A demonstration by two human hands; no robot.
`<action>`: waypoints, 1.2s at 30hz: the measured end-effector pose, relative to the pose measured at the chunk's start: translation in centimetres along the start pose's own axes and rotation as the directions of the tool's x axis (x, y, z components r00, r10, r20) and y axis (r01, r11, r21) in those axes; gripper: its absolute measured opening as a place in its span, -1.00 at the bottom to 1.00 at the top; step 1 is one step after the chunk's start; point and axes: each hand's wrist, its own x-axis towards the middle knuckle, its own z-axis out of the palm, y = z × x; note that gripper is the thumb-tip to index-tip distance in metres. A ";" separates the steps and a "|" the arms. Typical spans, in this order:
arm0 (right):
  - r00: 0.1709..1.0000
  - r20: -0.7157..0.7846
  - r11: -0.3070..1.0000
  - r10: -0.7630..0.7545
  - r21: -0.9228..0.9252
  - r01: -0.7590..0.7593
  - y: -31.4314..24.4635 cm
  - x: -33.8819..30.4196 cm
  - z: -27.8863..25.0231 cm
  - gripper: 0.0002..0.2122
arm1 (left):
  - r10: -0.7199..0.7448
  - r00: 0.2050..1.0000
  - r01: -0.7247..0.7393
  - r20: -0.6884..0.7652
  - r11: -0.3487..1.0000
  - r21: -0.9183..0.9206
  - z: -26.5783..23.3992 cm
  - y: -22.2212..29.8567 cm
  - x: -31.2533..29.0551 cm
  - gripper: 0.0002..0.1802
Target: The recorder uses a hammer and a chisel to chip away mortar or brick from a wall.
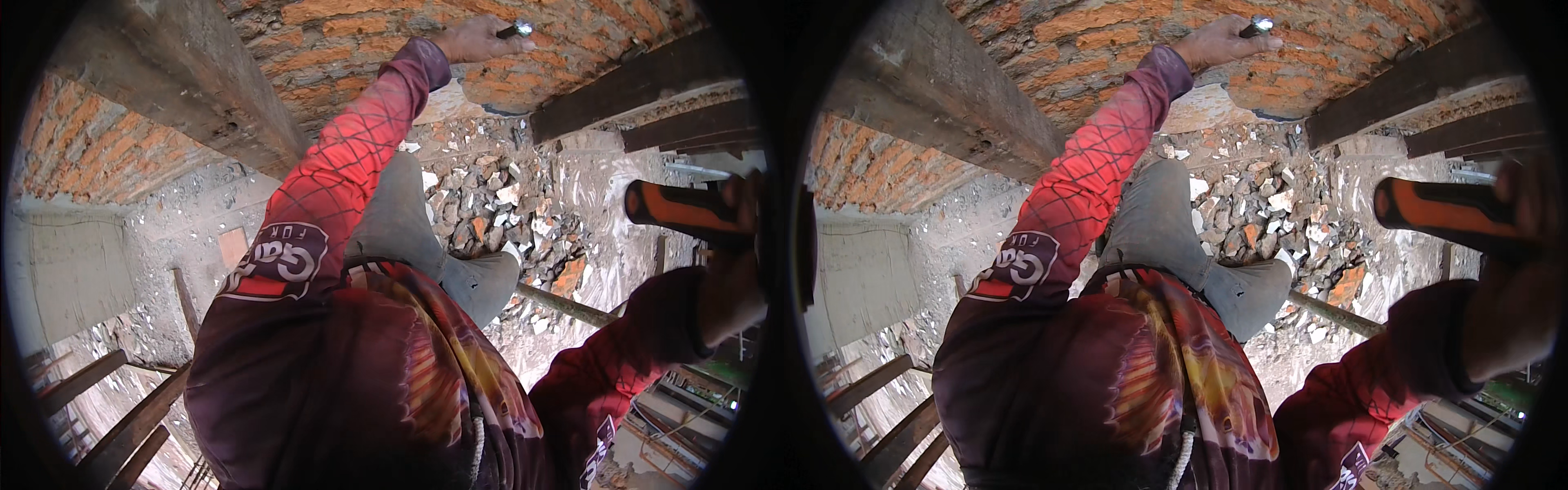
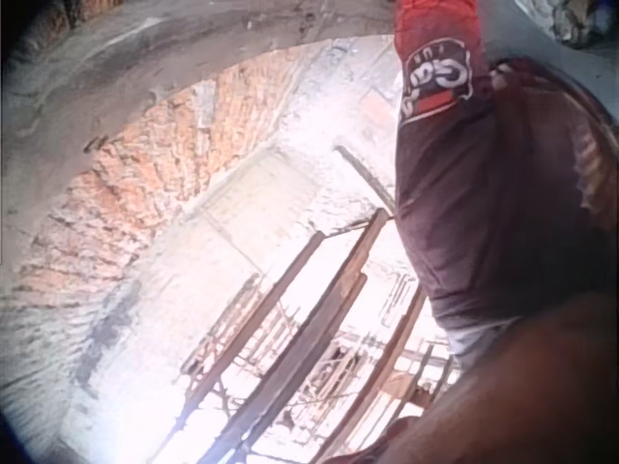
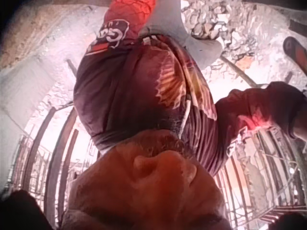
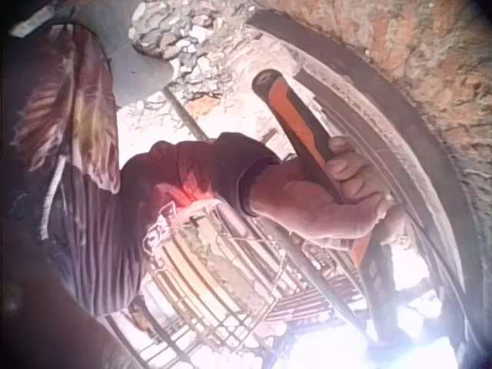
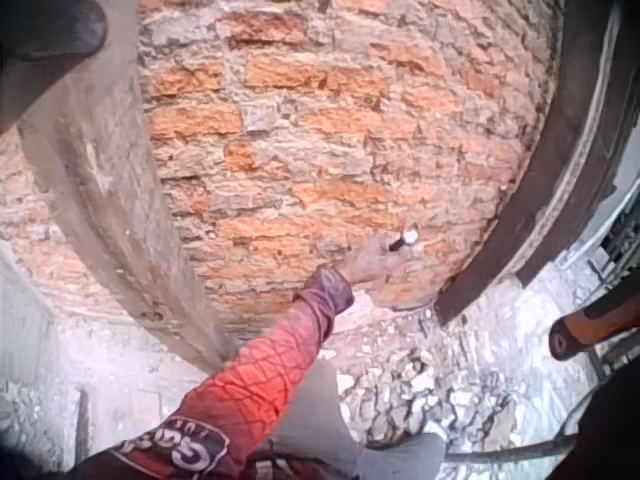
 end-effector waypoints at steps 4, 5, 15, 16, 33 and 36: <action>0.719 0.324 0.788 0.615 -0.248 -0.563 11.5 -7.7 4.1 -0.90 | 0.027 1.000 -0.028 -0.003 0.993 -0.116 1.2 -3.1 0.6 -0.51; 0.572 0.363 0.655 0.736 -0.167 -0.737 12.8 -9.5 3.8 -0.89 | 0.034 0.999 -0.034 0.002 0.993 -0.109 1.4 -2.7 0.3 -0.52; 0.346 0.053 0.349 0.937 -0.225 -0.910 24.2 -30.2 -3.4 -0.93 | 0.159 0.982 -0.153 0.104 0.986 -0.061 5.3 1.5 -6.2 -0.55; 0.207 0.036 0.210 0.978 -0.118 -0.971 25.8 -32.3 -2.7 -0.94 | 0.241 0.953 -0.246 0.183 0.969 0.007 6.5 2.0 -7.5 -0.57; 0.549 -0.051 0.422 0.834 -0.581 -0.696 38.2 -35.6 4.4 -0.55 | 0.156 0.954 -0.163 -0.256 0.987 -0.006 3.3 5.1 -17.7 -0.54; 0.503 0.005 0.418 0.864 -0.565 -0.712 42.9 -35.0 5.4 -0.50 | -0.065 0.988 0.070 -0.143 0.997 0.035 2.4 4.7 -21.9 -0.54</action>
